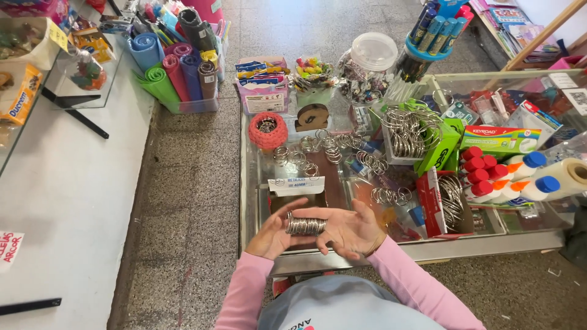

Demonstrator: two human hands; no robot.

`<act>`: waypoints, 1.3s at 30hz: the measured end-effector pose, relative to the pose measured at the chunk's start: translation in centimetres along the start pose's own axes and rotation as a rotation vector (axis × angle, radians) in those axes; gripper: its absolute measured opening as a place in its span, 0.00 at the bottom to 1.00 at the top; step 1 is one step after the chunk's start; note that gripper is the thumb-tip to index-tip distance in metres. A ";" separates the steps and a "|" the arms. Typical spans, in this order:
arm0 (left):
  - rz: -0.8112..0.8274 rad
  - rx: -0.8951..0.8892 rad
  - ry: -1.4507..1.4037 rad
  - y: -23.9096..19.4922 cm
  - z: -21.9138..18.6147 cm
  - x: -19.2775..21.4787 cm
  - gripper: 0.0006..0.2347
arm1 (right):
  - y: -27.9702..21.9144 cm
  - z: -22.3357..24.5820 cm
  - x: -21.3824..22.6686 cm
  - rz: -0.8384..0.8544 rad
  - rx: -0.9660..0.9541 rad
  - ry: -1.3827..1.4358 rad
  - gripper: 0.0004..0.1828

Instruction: Sorting and packing metal rings into a small cardboard box on a glass counter.

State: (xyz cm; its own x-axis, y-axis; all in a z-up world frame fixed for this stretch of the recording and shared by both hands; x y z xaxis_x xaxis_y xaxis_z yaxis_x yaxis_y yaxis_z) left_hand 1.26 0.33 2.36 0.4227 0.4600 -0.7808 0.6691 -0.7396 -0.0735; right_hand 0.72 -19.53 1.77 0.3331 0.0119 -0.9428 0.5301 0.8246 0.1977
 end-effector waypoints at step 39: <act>-0.318 -0.131 0.654 3.4 -2.1 12.0 0.28 | 7.6 4.6 3.7 -0.165 -0.464 -0.344 0.54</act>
State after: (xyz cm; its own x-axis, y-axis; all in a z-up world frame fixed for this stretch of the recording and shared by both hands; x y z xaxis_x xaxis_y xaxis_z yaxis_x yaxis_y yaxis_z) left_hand 9.91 4.32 -5.99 0.4471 0.8715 -0.2015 0.8702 -0.4759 -0.1275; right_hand 9.58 -15.84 0.99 0.5498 -0.2576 -0.7946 0.2268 0.9616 -0.1548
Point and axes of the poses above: each hand's wrist, its own y-axis towards the middle knuckle, its own x-axis out of the back of the hand, z = x × y, the point moved 3 cm from there along y, towards the middle knuckle, and after that the axes turned 8 degrees about x, right-handed, at the moved point
